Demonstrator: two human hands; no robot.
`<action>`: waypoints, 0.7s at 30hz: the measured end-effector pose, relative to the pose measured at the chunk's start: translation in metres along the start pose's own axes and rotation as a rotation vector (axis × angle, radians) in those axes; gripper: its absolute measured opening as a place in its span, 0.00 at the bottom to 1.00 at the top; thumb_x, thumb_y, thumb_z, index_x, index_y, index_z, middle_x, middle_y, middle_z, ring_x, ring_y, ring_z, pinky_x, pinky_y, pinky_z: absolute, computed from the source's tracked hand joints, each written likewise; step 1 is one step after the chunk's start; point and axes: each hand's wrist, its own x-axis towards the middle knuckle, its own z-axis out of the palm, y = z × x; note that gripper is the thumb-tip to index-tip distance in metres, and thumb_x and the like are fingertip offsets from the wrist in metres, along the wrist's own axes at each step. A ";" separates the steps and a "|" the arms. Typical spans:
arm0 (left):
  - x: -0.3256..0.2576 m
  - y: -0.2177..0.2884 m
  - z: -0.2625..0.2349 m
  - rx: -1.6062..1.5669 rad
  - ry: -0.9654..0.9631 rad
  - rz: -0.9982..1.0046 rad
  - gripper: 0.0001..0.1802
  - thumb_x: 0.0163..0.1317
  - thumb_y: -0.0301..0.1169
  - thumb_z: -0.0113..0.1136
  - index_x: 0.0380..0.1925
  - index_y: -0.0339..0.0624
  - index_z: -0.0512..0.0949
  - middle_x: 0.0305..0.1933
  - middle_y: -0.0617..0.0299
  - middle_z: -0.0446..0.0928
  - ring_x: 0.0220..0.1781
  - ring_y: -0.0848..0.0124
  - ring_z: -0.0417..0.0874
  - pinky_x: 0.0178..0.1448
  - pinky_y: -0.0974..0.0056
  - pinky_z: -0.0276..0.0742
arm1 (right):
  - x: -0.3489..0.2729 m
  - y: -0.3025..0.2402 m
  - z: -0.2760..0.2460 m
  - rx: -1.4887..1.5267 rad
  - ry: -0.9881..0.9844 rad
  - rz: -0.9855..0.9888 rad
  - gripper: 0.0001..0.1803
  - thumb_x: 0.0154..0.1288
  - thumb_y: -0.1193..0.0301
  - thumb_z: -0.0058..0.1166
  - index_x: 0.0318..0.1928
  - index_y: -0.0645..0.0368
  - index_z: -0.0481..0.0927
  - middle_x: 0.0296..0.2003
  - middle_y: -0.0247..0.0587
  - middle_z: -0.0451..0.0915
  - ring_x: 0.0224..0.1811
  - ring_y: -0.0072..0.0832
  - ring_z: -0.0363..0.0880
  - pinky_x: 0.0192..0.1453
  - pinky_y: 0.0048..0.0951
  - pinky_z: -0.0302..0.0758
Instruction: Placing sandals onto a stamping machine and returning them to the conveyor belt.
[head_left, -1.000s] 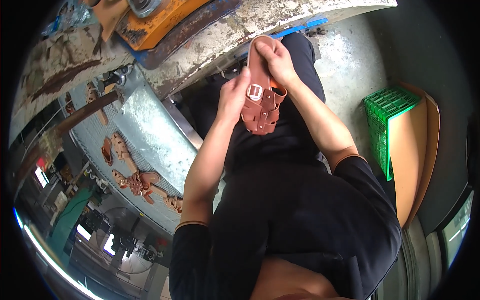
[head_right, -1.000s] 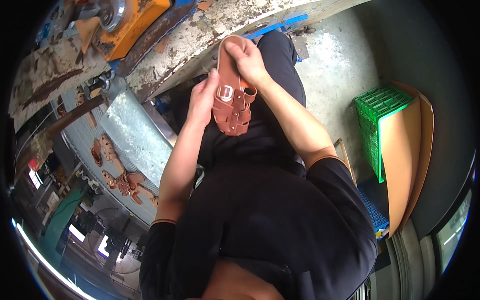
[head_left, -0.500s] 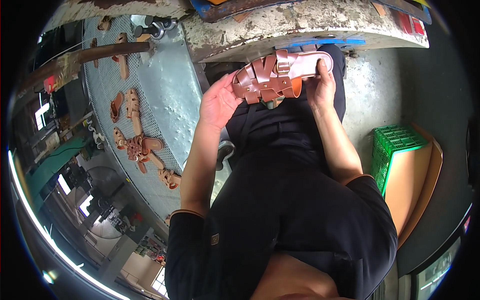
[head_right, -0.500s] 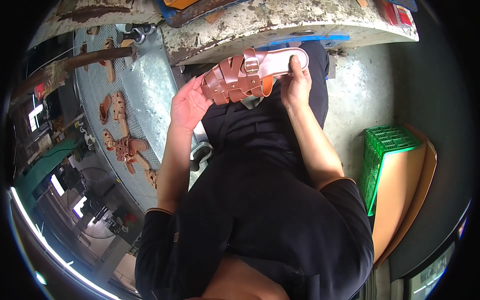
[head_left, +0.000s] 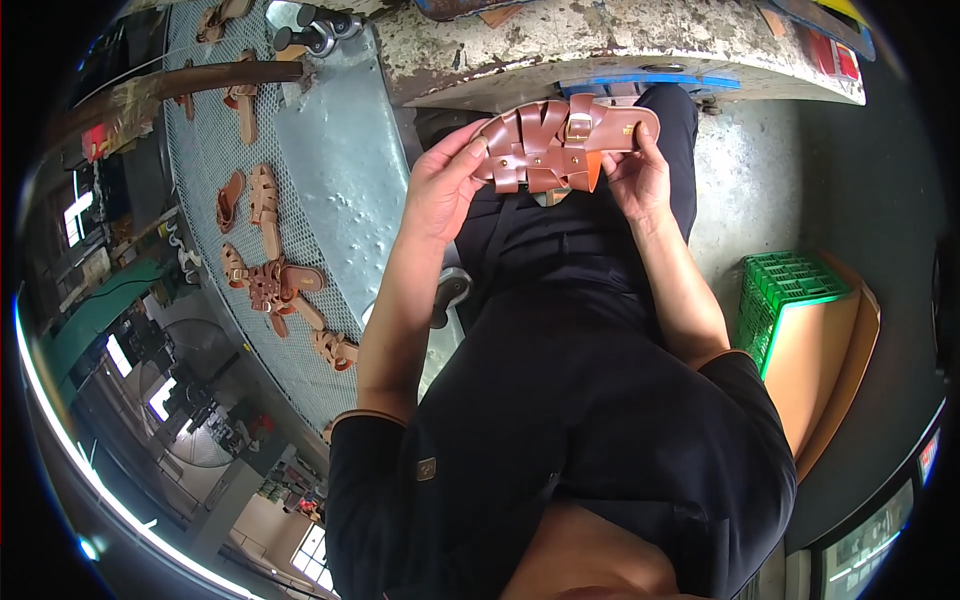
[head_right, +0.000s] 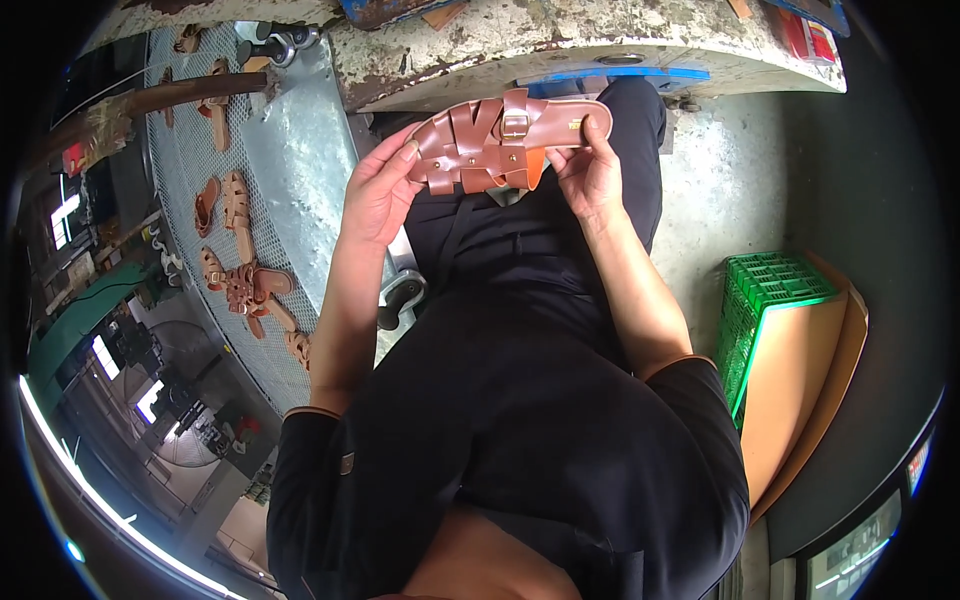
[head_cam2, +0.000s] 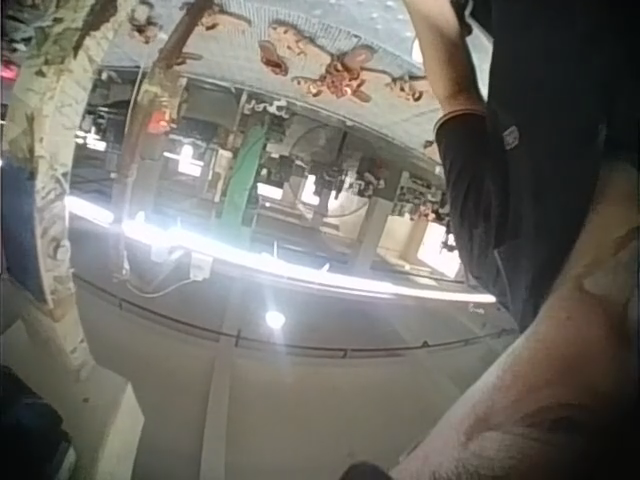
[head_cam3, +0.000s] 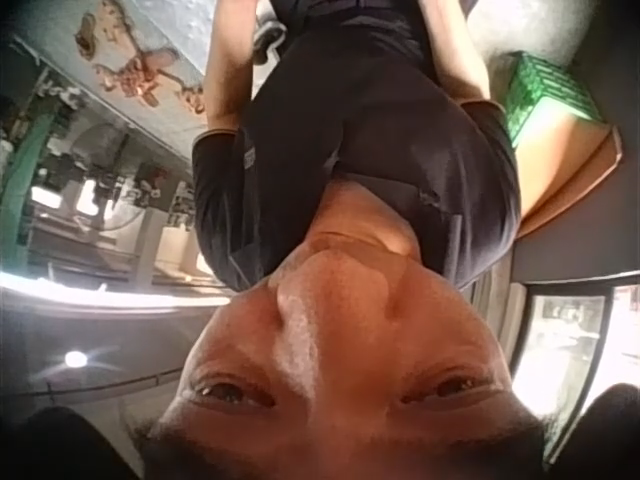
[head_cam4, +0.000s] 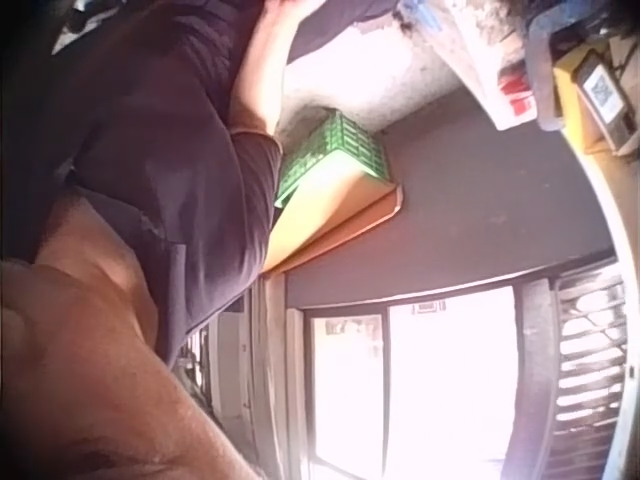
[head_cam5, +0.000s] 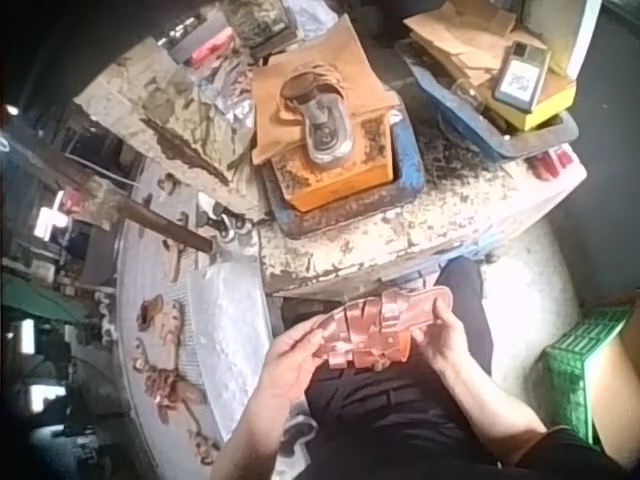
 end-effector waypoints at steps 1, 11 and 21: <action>-0.001 0.000 0.001 0.049 -0.002 0.017 0.24 0.80 0.29 0.61 0.70 0.28 0.75 0.66 0.51 0.83 0.65 0.65 0.86 0.69 0.56 0.82 | 0.001 0.003 -0.004 0.018 -0.011 0.013 0.23 0.79 0.58 0.63 0.61 0.62 0.80 0.54 0.47 0.89 0.53 0.38 0.92 0.59 0.43 0.91; 0.019 -0.003 -0.005 -0.055 0.090 -0.117 0.20 0.82 0.32 0.58 0.66 0.33 0.79 0.62 0.52 0.86 0.61 0.63 0.89 0.68 0.52 0.85 | 0.001 0.027 -0.002 0.053 0.067 0.140 0.20 0.81 0.62 0.61 0.63 0.60 0.77 0.54 0.44 0.88 0.52 0.34 0.91 0.59 0.42 0.92; 0.015 -0.003 -0.010 -0.073 0.098 -0.113 0.19 0.81 0.37 0.62 0.58 0.31 0.83 0.54 0.56 0.88 0.54 0.66 0.90 0.65 0.54 0.85 | -0.005 0.033 0.002 -0.021 0.164 0.127 0.23 0.80 0.62 0.61 0.65 0.65 0.77 0.56 0.49 0.87 0.56 0.40 0.90 0.59 0.41 0.92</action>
